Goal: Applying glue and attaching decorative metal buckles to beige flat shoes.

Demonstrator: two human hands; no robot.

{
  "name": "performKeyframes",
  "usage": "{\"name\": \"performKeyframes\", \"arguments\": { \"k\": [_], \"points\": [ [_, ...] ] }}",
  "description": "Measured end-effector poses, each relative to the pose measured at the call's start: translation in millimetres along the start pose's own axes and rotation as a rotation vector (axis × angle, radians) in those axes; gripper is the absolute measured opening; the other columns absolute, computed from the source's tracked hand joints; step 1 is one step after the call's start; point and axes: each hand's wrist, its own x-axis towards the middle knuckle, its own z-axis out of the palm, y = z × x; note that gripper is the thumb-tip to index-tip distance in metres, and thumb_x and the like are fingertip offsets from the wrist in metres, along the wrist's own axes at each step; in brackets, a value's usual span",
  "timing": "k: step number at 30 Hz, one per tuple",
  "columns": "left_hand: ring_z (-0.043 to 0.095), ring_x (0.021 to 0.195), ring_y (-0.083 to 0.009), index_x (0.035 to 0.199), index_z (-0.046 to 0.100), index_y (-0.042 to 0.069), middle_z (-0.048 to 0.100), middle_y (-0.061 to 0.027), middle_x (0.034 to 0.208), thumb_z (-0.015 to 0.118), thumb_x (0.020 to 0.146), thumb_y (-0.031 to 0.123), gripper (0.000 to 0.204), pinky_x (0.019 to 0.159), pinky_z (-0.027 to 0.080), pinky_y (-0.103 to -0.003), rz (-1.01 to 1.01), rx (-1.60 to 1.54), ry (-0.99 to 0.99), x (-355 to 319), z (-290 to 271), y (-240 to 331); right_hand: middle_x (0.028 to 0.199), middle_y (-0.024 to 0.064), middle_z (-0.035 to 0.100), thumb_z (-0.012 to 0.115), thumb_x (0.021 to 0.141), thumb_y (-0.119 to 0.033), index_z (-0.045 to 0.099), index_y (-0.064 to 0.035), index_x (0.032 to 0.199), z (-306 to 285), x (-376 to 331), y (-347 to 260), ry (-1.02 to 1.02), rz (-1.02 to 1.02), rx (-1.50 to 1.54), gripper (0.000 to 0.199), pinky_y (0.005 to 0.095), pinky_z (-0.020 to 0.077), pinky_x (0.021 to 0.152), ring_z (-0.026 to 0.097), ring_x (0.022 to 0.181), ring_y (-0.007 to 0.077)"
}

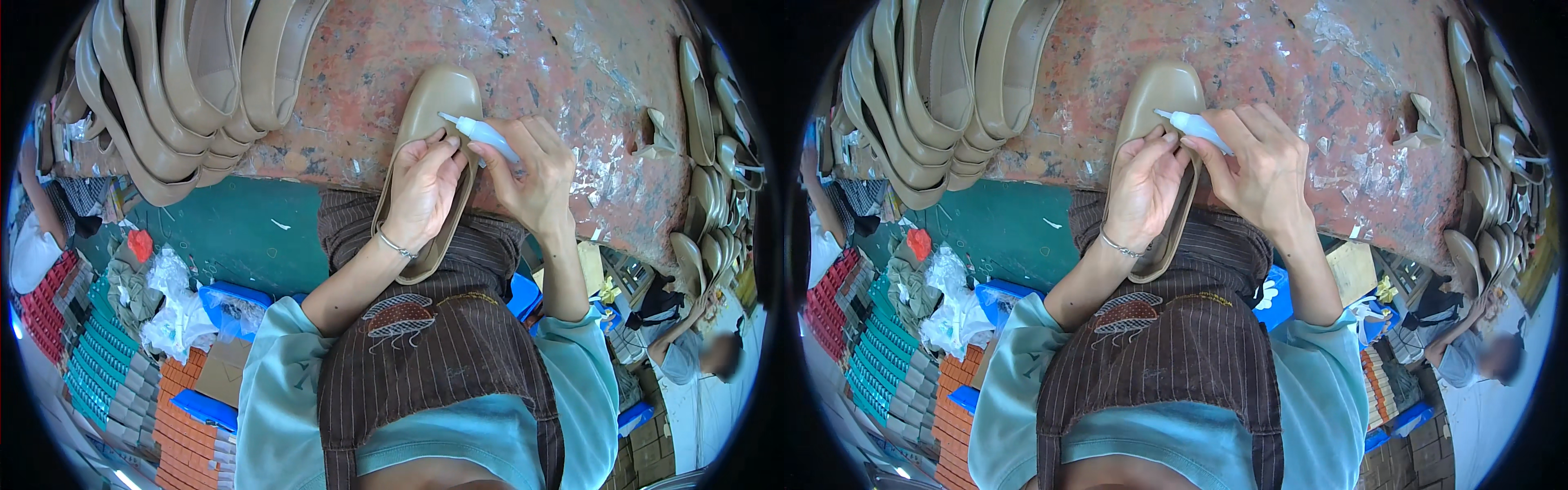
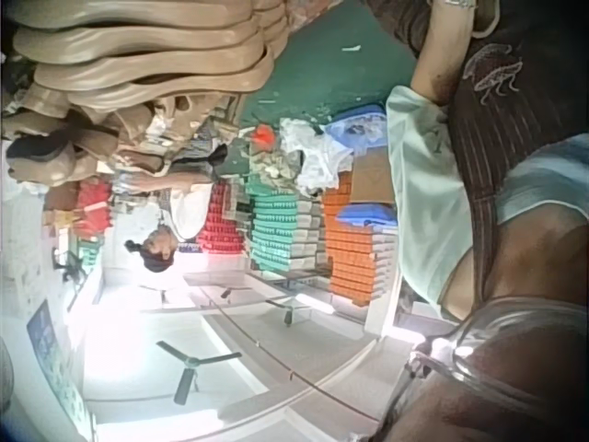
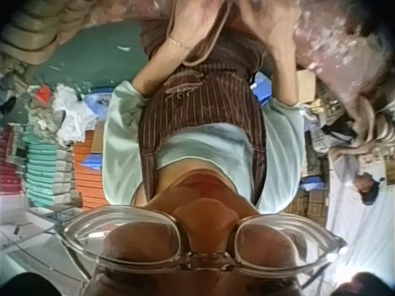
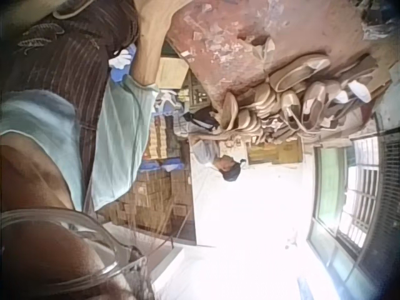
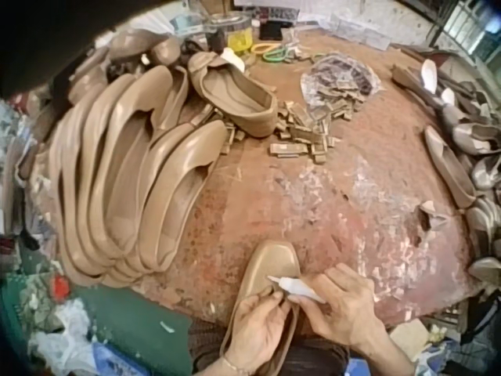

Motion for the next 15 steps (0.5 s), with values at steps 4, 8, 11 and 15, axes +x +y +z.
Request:
{"name": "performKeyframes", "arguments": {
  "k": [4, 8, 11, 15],
  "points": [
    [0.057, 0.102, -0.0182, 0.101, 0.050, -0.006, 0.056, -0.0151, 0.107, 0.051, 0.090, -0.003, 0.012, 0.096, 0.045, -0.033, -0.005, -0.017, -0.005, -1.7, -6.0, 0.6, 0.066, 0.0066, 0.058, 0.074, 0.072, -0.017, 0.066, -0.0062, 0.083, -5.5, -3.3, -1.7, -0.041, 0.038, -0.019, 0.018, 0.0326, 0.0442, 0.051, 0.055, 0.058, 0.0228],
    [0.057, 0.098, -0.0170, 0.097, 0.053, -0.005, 0.058, -0.0132, 0.103, 0.052, 0.089, -0.004, 0.008, 0.092, 0.046, -0.031, -0.024, -0.027, 0.020, -0.8, -3.2, 2.2, 0.072, 0.0074, 0.063, 0.074, 0.074, -0.015, 0.067, -0.0048, 0.086, -5.9, -7.4, 8.5, -0.041, 0.059, 0.033, 0.017, 0.0298, 0.0450, 0.052, 0.057, 0.060, 0.0198],
    [0.058, 0.095, -0.0165, 0.096, 0.054, -0.004, 0.058, -0.0115, 0.100, 0.054, 0.089, -0.003, 0.007, 0.092, 0.046, -0.031, -0.011, -0.039, 0.014, -0.9, -4.9, 2.2, 0.078, 0.0056, 0.066, 0.072, 0.079, -0.014, 0.068, -0.0032, 0.086, -7.7, -11.4, 17.1, 0.088, 0.258, 0.378, 0.013, 0.0254, 0.0460, 0.059, 0.059, 0.067, 0.0131],
    [0.058, 0.093, -0.0155, 0.093, 0.056, -0.003, 0.059, -0.0097, 0.096, 0.055, 0.088, -0.004, 0.006, 0.090, 0.045, -0.030, 0.008, -0.042, 0.009, 1.3, 2.0, -0.8, 0.094, 0.0031, 0.065, 0.064, 0.087, -0.009, 0.057, 0.0022, 0.107, -10.5, -10.5, 53.1, 0.284, 0.492, 0.688, 0.024, 0.0246, 0.0454, 0.078, 0.055, 0.086, 0.0073]
  ]
}}
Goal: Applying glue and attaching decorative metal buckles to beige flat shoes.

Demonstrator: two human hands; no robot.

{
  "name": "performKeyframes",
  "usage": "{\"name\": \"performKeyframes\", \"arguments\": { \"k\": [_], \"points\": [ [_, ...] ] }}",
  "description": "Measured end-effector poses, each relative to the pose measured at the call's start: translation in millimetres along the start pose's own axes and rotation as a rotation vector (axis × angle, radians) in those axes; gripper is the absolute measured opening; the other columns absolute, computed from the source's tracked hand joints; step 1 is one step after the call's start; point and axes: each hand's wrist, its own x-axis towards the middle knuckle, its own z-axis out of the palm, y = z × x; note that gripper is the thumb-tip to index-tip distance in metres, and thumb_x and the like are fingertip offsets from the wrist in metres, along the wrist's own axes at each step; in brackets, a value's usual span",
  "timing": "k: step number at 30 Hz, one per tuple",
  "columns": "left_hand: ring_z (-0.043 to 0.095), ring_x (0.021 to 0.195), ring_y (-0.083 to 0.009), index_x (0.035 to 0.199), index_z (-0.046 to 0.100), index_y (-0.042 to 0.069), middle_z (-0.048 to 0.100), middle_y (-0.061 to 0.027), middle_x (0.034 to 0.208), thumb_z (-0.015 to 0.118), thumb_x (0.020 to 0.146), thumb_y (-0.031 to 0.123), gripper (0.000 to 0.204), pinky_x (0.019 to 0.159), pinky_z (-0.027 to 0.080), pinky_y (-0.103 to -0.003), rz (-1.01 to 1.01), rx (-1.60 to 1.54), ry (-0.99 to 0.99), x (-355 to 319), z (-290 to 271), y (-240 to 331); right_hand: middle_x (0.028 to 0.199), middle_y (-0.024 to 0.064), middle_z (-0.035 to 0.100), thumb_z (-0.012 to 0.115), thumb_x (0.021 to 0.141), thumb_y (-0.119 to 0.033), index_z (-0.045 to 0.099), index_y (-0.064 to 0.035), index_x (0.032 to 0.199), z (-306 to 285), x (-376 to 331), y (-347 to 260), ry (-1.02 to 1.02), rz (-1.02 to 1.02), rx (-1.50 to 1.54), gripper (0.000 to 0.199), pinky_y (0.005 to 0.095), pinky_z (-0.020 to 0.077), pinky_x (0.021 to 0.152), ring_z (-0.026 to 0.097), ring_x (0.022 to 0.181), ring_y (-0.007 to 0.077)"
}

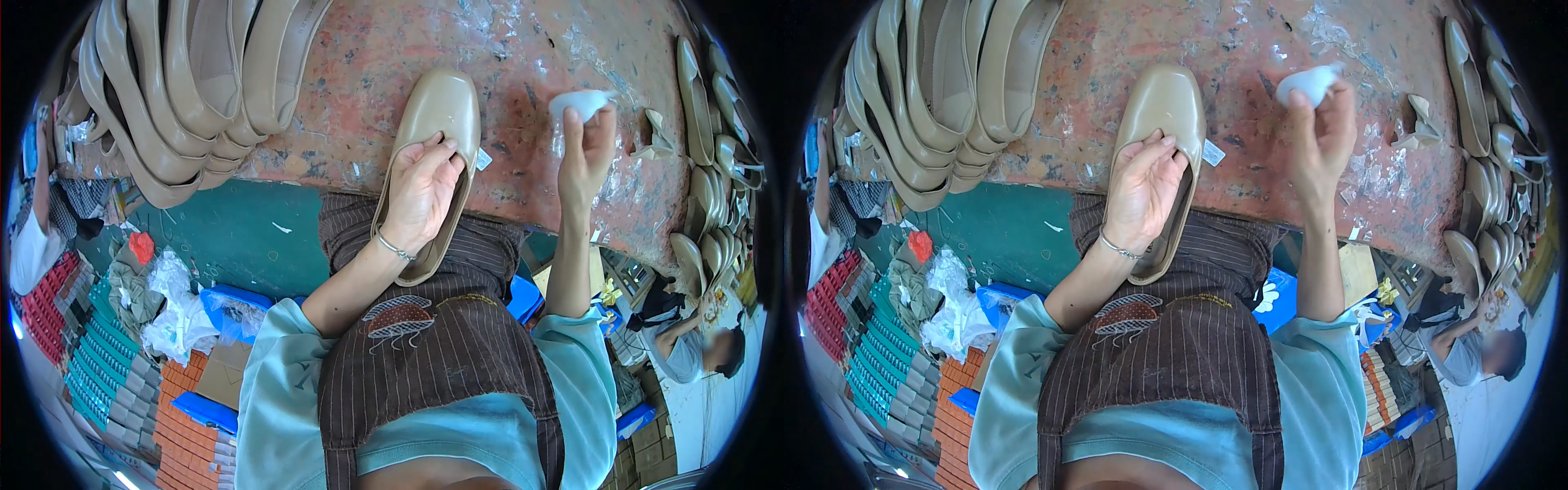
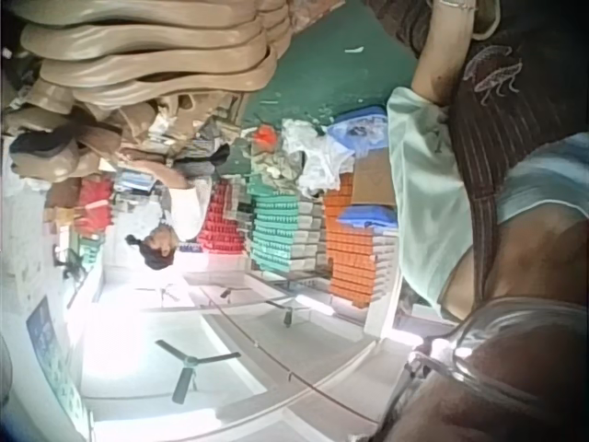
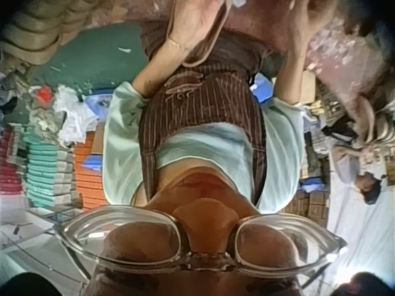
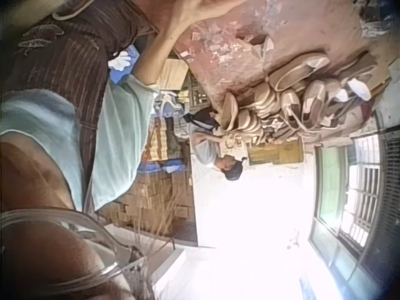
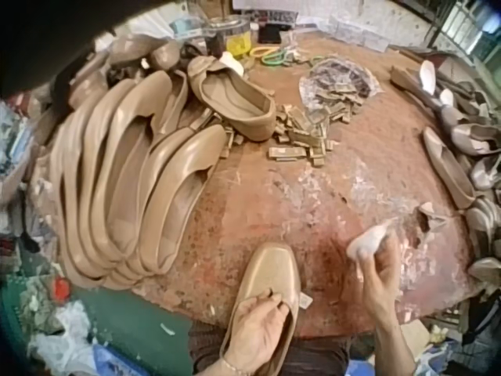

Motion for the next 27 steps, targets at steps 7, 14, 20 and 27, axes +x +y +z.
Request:
{"name": "performKeyframes", "arguments": {
  "k": [7, 14, 20, 27],
  "points": [
    [0.060, 0.090, -0.0144, 0.091, 0.058, -0.001, 0.062, -0.0071, 0.092, 0.056, 0.087, -0.004, 0.006, 0.087, 0.046, -0.029, -0.012, -0.044, -0.029, -3.5, -5.1, 2.5, 0.131, 0.0190, 0.050, 0.053, 0.091, -0.009, 0.040, 0.0008, 0.124, -20.1, 44.4, 41.2, 0.178, -0.218, -0.682, 0.036, 0.0404, 0.0360, 0.100, 0.048, 0.120, 0.0345],
    [0.060, 0.093, -0.0166, 0.078, 0.063, 0.000, 0.064, -0.0065, 0.086, 0.053, 0.084, -0.009, 0.014, 0.096, 0.044, -0.036, -0.001, -0.064, 0.083, -3.0, -2.2, 3.2, 0.115, 0.0188, 0.055, 0.060, 0.081, 0.002, 0.044, 0.0013, 0.124, 20.5, 10.0, -6.8, 0.611, -0.508, -0.768, 0.046, 0.0366, 0.0428, 0.094, 0.053, 0.111, 0.0338],
    [0.060, 0.090, -0.0151, 0.084, 0.061, 0.000, 0.064, -0.0073, 0.090, 0.054, 0.085, -0.007, 0.009, 0.093, 0.046, -0.033, -0.022, -0.040, 0.037, -0.4, -2.0, 2.1, 0.094, 0.0046, 0.064, 0.063, 0.085, -0.010, 0.064, -0.0078, 0.105, 67.4, 119.2, -6.4, 0.387, -0.704, -0.906, 0.020, 0.0271, 0.0462, 0.075, 0.060, 0.086, 0.0166],
    [0.060, 0.093, -0.0173, 0.084, 0.060, -0.002, 0.064, -0.0087, 0.090, 0.054, 0.083, -0.006, 0.008, 0.098, 0.042, -0.037, -0.031, -0.106, 0.099, 2.3, -1.6, -0.2, 0.097, 0.0153, 0.057, 0.068, 0.078, -0.014, 0.061, -0.0161, 0.120, 57.6, 146.1, -6.8, 0.120, -0.473, -1.086, 0.042, 0.0368, 0.0473, 0.081, 0.055, 0.099, 0.0309]
  ]
}}
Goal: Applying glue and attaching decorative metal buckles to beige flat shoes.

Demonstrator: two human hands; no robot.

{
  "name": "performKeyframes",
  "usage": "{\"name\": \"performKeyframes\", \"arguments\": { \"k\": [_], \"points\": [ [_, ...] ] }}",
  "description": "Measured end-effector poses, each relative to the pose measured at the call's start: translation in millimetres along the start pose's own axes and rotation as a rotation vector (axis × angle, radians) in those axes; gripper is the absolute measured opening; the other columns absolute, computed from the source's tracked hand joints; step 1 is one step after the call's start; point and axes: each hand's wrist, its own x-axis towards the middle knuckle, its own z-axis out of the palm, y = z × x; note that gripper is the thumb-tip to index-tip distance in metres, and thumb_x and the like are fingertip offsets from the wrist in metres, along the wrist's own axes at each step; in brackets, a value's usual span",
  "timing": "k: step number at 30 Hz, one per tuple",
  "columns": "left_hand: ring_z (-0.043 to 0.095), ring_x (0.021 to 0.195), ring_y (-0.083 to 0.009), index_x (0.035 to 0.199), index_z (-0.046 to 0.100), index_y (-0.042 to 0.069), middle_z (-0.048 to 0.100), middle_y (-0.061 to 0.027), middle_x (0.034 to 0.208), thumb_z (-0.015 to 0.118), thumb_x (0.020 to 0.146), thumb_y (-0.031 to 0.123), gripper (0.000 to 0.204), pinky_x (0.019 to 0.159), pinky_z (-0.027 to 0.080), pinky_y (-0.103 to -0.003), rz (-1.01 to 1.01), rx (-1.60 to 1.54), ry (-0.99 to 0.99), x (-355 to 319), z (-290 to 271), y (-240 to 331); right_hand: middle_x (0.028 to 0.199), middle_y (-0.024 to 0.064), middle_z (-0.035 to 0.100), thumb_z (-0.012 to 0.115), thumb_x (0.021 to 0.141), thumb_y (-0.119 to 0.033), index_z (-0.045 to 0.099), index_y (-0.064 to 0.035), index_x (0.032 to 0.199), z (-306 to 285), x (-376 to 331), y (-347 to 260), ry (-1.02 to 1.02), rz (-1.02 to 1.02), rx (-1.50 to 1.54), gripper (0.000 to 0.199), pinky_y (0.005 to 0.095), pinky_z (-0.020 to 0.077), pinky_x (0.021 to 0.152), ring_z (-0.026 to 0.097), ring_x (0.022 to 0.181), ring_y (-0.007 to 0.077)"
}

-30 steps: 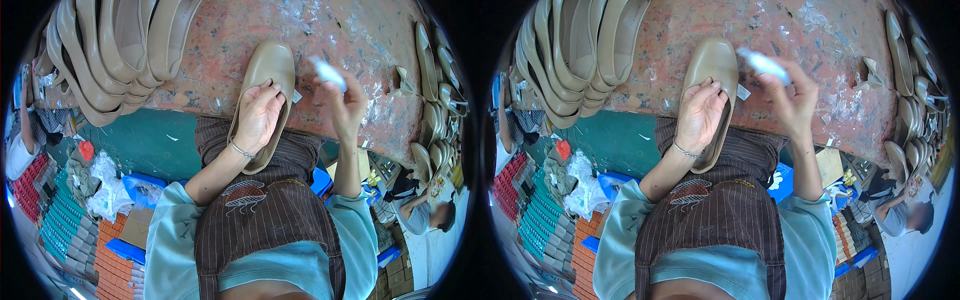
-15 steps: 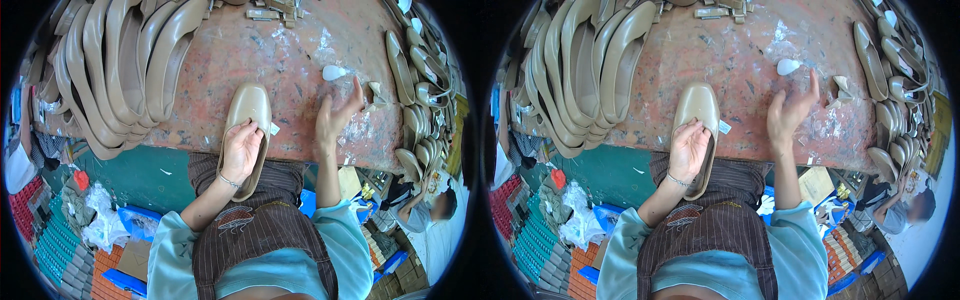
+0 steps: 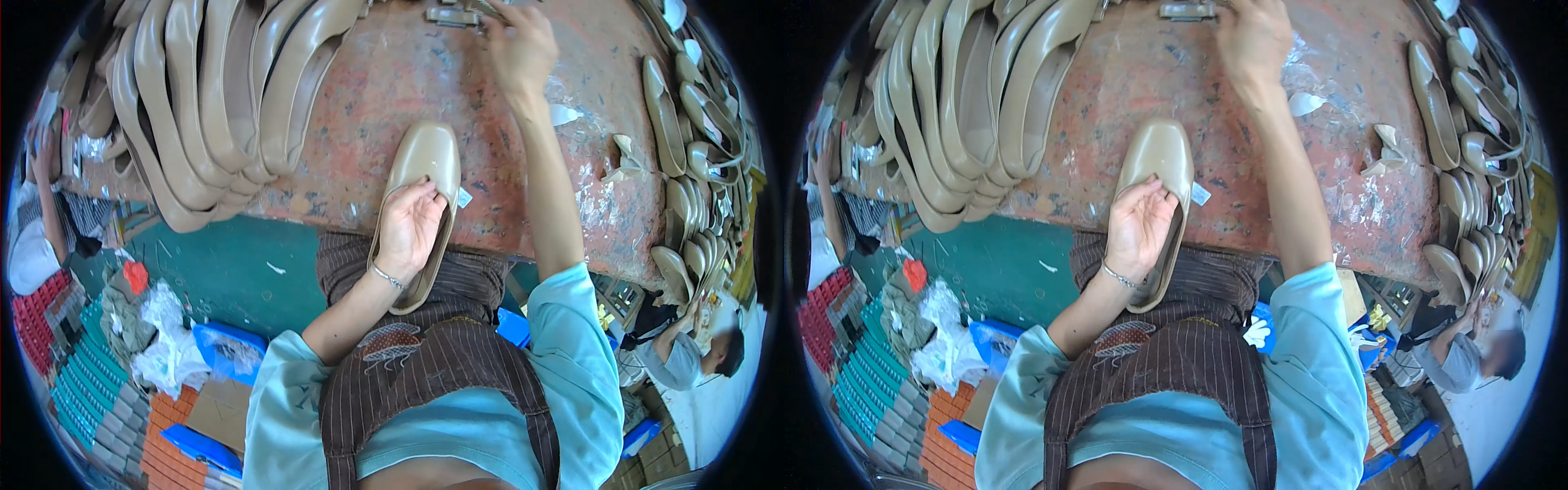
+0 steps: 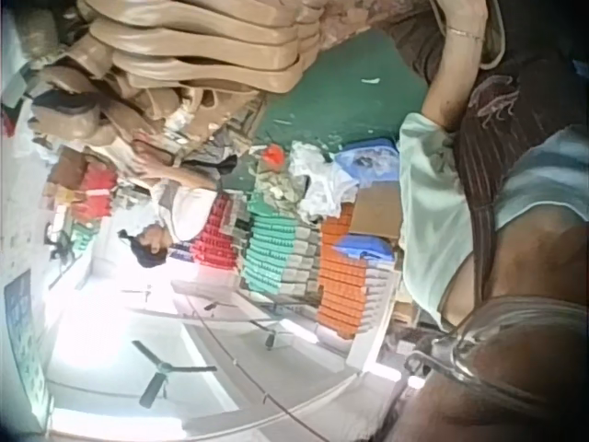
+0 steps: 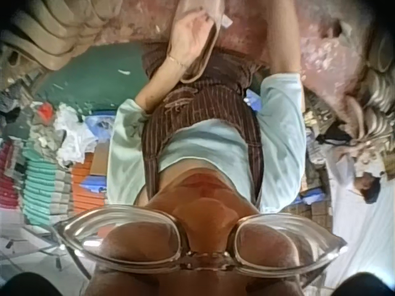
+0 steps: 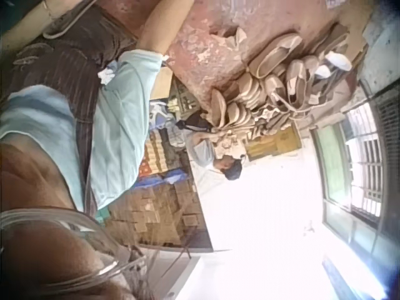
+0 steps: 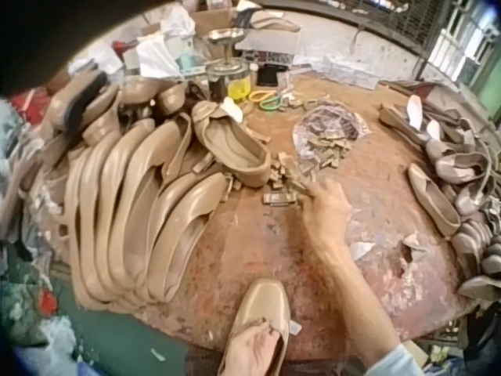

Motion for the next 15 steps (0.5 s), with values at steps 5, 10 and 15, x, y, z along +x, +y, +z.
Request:
{"name": "performKeyframes", "arguments": {
  "k": [5, 10, 15],
  "points": [
    [0.056, 0.104, -0.0225, 0.099, 0.054, -0.005, 0.060, -0.0129, 0.103, 0.050, 0.083, -0.002, 0.017, 0.101, 0.039, -0.039, -0.012, -0.083, -0.043, -2.4, 0.6, 8.0, 0.079, 0.0036, 0.066, 0.069, 0.082, -0.011, 0.066, -0.0007, 0.092, -69.7, -73.1, -39.5, -0.243, 0.586, 1.217, 0.015, 0.0210, 0.0424, 0.059, 0.056, 0.065, 0.0073],
    [0.053, 0.111, -0.0244, 0.110, 0.050, -0.007, 0.057, -0.0157, 0.113, 0.047, 0.085, 0.002, 0.027, 0.103, 0.038, -0.039, -0.054, -0.042, -0.058, -3.5, 10.3, 9.1, 0.075, 0.0041, 0.064, 0.069, 0.080, -0.003, 0.064, -0.0010, 0.088, -75.6, -130.1, -58.2, -0.486, 0.769, 1.384, 0.010, 0.0215, 0.0421, 0.056, 0.055, 0.062, 0.0077],
    [0.051, 0.114, -0.0257, 0.115, 0.047, -0.007, 0.056, -0.0163, 0.115, 0.047, 0.085, 0.005, 0.033, 0.103, 0.037, -0.039, -0.019, -0.023, -0.075, -3.5, 12.0, 4.8, 0.074, 0.0019, 0.065, 0.072, 0.078, -0.004, 0.066, 0.0003, 0.083, -66.4, -134.7, -66.8, -0.453, 0.746, 1.267, 0.010, 0.0169, 0.0409, 0.051, 0.054, 0.061, 0.0032]
  ]
}}
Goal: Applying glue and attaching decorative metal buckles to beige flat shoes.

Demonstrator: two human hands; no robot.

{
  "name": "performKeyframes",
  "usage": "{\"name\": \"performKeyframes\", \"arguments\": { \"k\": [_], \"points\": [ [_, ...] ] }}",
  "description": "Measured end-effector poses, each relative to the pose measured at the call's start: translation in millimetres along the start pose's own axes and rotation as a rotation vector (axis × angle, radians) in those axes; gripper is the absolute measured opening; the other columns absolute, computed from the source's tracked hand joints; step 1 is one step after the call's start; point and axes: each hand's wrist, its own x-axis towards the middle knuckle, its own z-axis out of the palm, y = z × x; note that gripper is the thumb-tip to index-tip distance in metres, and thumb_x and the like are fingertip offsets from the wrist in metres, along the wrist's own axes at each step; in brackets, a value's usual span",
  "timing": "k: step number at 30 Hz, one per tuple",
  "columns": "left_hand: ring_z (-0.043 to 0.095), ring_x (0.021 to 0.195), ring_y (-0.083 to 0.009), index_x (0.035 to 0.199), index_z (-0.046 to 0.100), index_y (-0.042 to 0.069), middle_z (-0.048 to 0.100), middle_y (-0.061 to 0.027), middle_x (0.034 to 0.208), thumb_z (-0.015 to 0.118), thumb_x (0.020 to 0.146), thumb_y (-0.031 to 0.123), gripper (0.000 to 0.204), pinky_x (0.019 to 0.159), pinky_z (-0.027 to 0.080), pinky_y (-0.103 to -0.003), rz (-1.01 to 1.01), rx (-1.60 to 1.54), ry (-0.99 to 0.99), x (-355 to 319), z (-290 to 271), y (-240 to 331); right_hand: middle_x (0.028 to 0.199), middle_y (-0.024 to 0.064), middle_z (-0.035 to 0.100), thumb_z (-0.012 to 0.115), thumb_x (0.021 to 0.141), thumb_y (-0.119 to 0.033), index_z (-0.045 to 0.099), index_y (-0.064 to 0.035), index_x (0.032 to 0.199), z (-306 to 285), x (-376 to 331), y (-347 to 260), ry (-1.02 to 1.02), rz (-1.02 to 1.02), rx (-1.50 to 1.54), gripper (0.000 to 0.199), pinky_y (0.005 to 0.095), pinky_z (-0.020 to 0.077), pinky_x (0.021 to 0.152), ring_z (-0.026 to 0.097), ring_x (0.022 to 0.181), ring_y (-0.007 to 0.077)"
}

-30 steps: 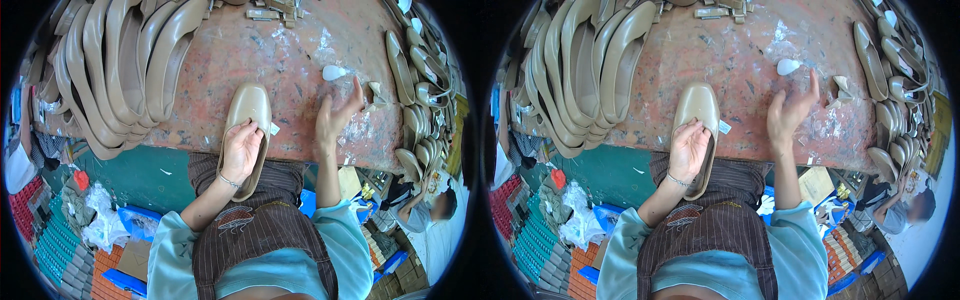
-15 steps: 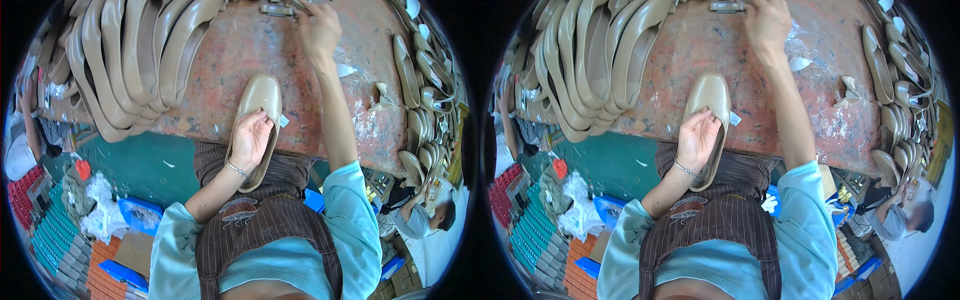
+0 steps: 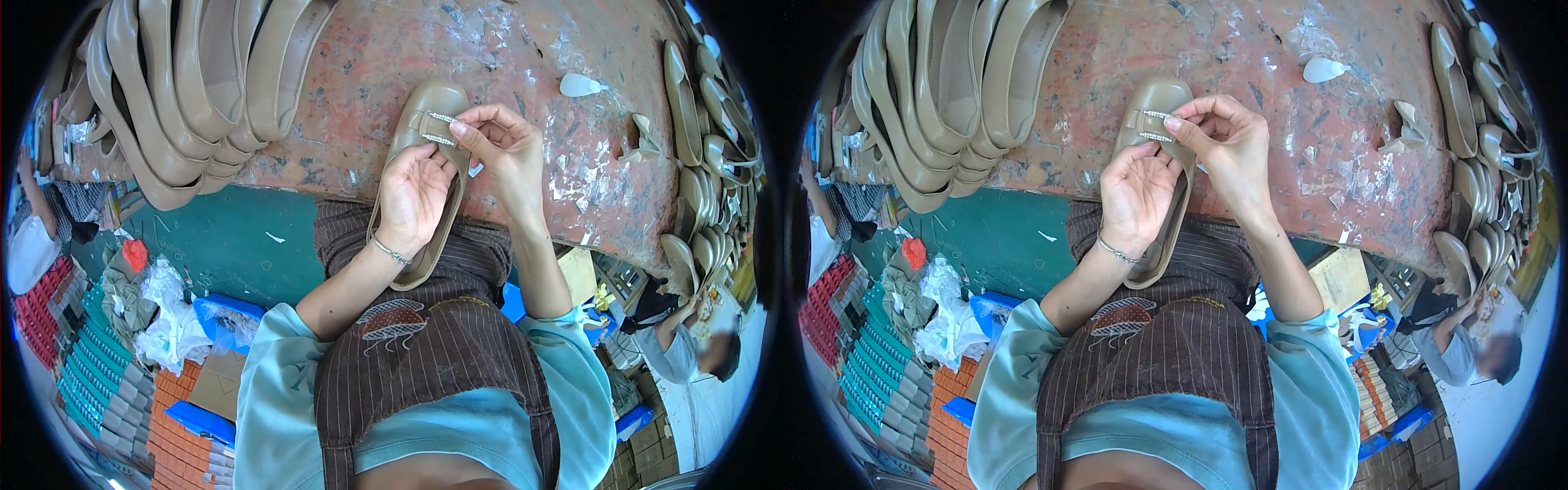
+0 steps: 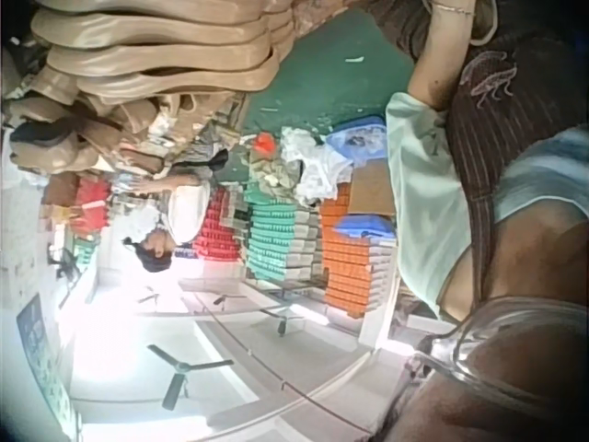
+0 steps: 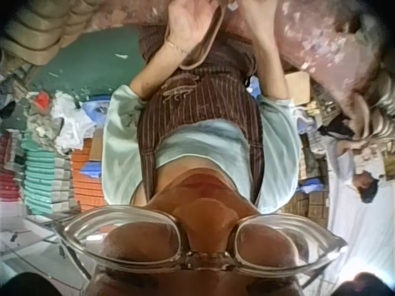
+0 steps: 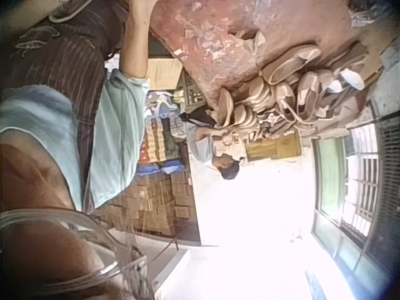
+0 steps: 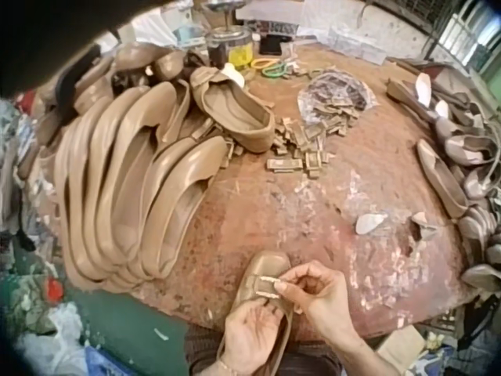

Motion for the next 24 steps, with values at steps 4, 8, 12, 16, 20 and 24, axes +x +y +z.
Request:
{"name": "performKeyframes", "arguments": {
  "k": [4, 8, 12, 16, 20, 24],
  "points": [
    [0.050, 0.115, -0.0263, 0.117, 0.046, -0.006, 0.055, -0.0164, 0.117, 0.047, 0.085, 0.005, 0.034, 0.104, 0.037, -0.039, 0.004, 0.004, 0.032, -1.7, 0.3, -0.1, 0.072, 0.0021, 0.065, 0.073, 0.076, -0.003, 0.067, 0.0010, 0.081, 2.3, 3.1, 4.5, 0.038, -0.081, -0.117, 0.008, 0.0171, 0.0412, 0.052, 0.054, 0.060, 0.0030],
    [0.051, 0.115, -0.0265, 0.117, 0.046, -0.006, 0.055, -0.0169, 0.116, 0.046, 0.085, 0.006, 0.034, 0.104, 0.036, -0.040, 0.001, 0.017, 0.041, -0.2, 1.3, 0.6, 0.071, 0.0027, 0.065, 0.073, 0.075, -0.003, 0.068, 0.0011, 0.080, 3.4, 4.5, 2.9, 0.054, -0.069, -0.190, 0.008, 0.0179, 0.0414, 0.051, 0.054, 0.059, 0.0032],
    [0.054, 0.108, -0.0246, 0.115, 0.048, -0.005, 0.057, -0.0139, 0.113, 0.050, 0.089, 0.009, 0.029, 0.102, 0.039, -0.038, 0.021, 0.001, 0.019, -0.5, 0.8, 2.2, 0.071, 0.0045, 0.064, 0.072, 0.075, -0.005, 0.066, 0.0013, 0.077, 7.4, 4.4, 2.9, 0.119, -0.117, -0.290, 0.009, 0.0192, 0.0424, 0.050, 0.055, 0.058, 0.0045],
    [0.056, 0.103, -0.0222, 0.113, 0.050, -0.002, 0.058, -0.0105, 0.110, 0.054, 0.093, 0.013, 0.025, 0.097, 0.043, -0.036, 0.043, 0.214, 0.180, 5.6, 12.0, -0.4, 0.072, 0.0054, 0.061, 0.071, 0.075, -0.006, 0.062, 0.0007, 0.083, 13.4, -2.0, -1.3, 0.192, -0.259, -0.535, 0.014, 0.0203, 0.0437, 0.051, 0.055, 0.058, 0.0052],
    [0.057, 0.103, -0.0207, 0.116, 0.052, 0.000, 0.059, -0.0086, 0.112, 0.055, 0.093, 0.015, 0.027, 0.093, 0.046, -0.035, 0.032, 0.248, 0.124, 0.0, 11.8, 6.9, 0.074, 0.0007, 0.057, 0.069, 0.080, -0.009, 0.055, -0.0023, 0.100, 7.3, -4.1, 3.5, 0.163, -0.310, -0.121, 0.026, 0.0181, 0.0405, 0.051, 0.051, 0.060, 0.0038],
    [0.056, 0.109, -0.0233, 0.120, 0.052, 0.003, 0.060, -0.0093, 0.116, 0.053, 0.093, 0.015, 0.030, 0.096, 0.043, -0.042, -0.085, 0.211, -0.037, -52.2, 34.4, 51.9, 0.076, -0.0016, 0.058, 0.060, 0.089, -0.010, 0.057, -0.0041, 0.095, -16.7, -3.5, -10.9, 0.241, -0.370, 0.145, 0.009, 0.0176, 0.0381, 0.050, 0.048, 0.060, 0.0025]
  ]
}}
